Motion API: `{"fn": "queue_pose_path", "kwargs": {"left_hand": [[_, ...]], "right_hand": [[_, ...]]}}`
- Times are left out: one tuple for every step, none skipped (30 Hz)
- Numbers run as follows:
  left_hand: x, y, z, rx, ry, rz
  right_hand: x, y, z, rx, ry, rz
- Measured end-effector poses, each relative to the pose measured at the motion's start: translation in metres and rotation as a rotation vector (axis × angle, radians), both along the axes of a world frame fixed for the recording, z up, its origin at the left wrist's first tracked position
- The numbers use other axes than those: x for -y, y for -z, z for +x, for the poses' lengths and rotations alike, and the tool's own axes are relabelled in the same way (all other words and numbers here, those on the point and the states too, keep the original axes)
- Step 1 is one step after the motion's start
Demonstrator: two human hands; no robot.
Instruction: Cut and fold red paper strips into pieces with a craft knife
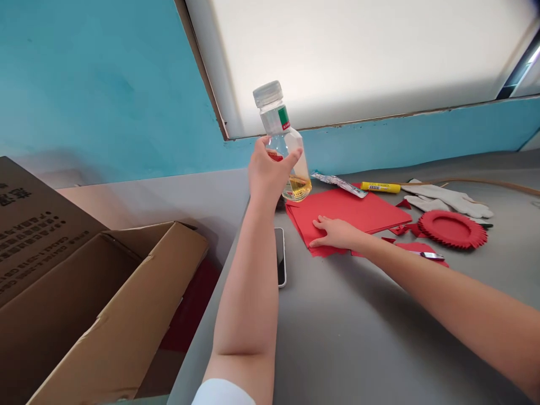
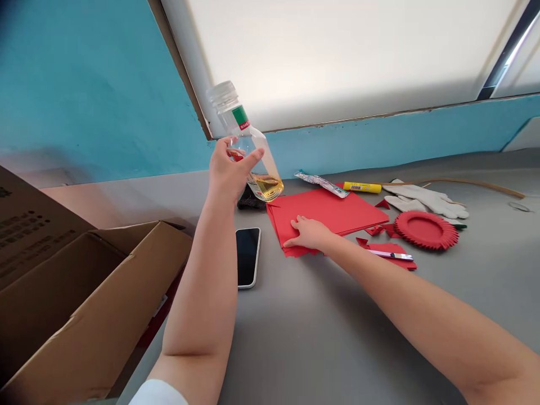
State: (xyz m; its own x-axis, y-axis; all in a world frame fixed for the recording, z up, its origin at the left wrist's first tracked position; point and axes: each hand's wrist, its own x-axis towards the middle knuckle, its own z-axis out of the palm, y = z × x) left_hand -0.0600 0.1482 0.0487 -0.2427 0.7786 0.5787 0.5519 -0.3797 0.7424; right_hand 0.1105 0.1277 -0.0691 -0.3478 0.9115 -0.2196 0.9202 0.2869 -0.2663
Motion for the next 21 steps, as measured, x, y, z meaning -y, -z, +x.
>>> {"fn": "queue_pose_path", "kwargs": {"left_hand": [[-0.001,0.001,-0.001,-0.005,-0.009,-0.004],[-0.003,0.002,-0.002,-0.011,-0.018,-0.005],[-0.004,0.003,-0.002,-0.016,-0.024,-0.006],[-0.005,0.003,-0.001,-0.02,-0.026,-0.008],[-0.006,0.003,-0.001,-0.024,-0.023,-0.011],[-0.006,0.003,0.0,-0.027,-0.015,-0.018],[-0.006,0.003,0.001,-0.029,-0.007,-0.028],[-0.005,0.002,0.001,-0.031,0.004,-0.04],[-0.005,0.002,0.002,-0.035,0.016,-0.051],[-0.004,0.002,0.003,-0.04,0.029,-0.062],[-0.004,0.002,0.003,-0.046,0.041,-0.071],[-0.004,0.002,0.004,-0.056,0.052,-0.076],[-0.004,0.002,0.004,-0.065,0.062,-0.075],[-0.004,0.003,0.004,-0.069,0.07,-0.072],[-0.004,0.003,0.004,-0.067,0.075,-0.067],[-0.004,0.003,0.003,-0.059,0.081,-0.06],[-0.004,0.003,0.003,-0.049,0.085,-0.052],[-0.004,0.004,0.003,-0.042,0.089,-0.047],[-0.004,0.004,0.002,-0.039,0.091,-0.044],[-0.004,0.004,0.002,-0.038,0.095,-0.042],[-0.004,0.004,0.002,-0.035,0.1,-0.043]], "right_hand": [[0.0,0.0,0.001,-0.001,0.004,0.0],[0.001,0.0,0.002,-0.002,0.007,-0.002],[0.001,0.0,0.002,-0.001,0.011,-0.005],[0.002,0.001,0.003,0.0,0.014,-0.009],[0.002,0.001,0.004,0.001,0.017,-0.013],[0.001,0.001,0.004,0.003,0.018,-0.015],[0.001,0.0,0.005,0.005,0.018,-0.017],[-0.001,-0.001,0.006,0.006,0.015,-0.018],[-0.002,-0.002,0.007,0.007,0.01,-0.019],[-0.004,-0.004,0.009,0.009,0.003,-0.022],[-0.007,-0.006,0.011,0.013,-0.006,-0.027],[-0.01,-0.009,0.014,0.019,-0.014,-0.034],[-0.013,-0.012,0.016,0.027,-0.021,-0.042],[-0.016,-0.015,0.018,0.037,-0.024,-0.049],[-0.018,-0.018,0.02,0.049,-0.023,-0.054],[-0.021,-0.02,0.022,0.062,-0.016,-0.053],[-0.024,-0.022,0.023,0.075,-0.004,-0.043],[-0.027,-0.024,0.024,0.086,0.013,-0.021],[-0.03,-0.026,0.024,0.093,0.031,0.014],[-0.033,-0.027,0.024,0.091,0.044,0.071],[-0.037,-0.029,0.025,0.085,0.058,0.136]]}}
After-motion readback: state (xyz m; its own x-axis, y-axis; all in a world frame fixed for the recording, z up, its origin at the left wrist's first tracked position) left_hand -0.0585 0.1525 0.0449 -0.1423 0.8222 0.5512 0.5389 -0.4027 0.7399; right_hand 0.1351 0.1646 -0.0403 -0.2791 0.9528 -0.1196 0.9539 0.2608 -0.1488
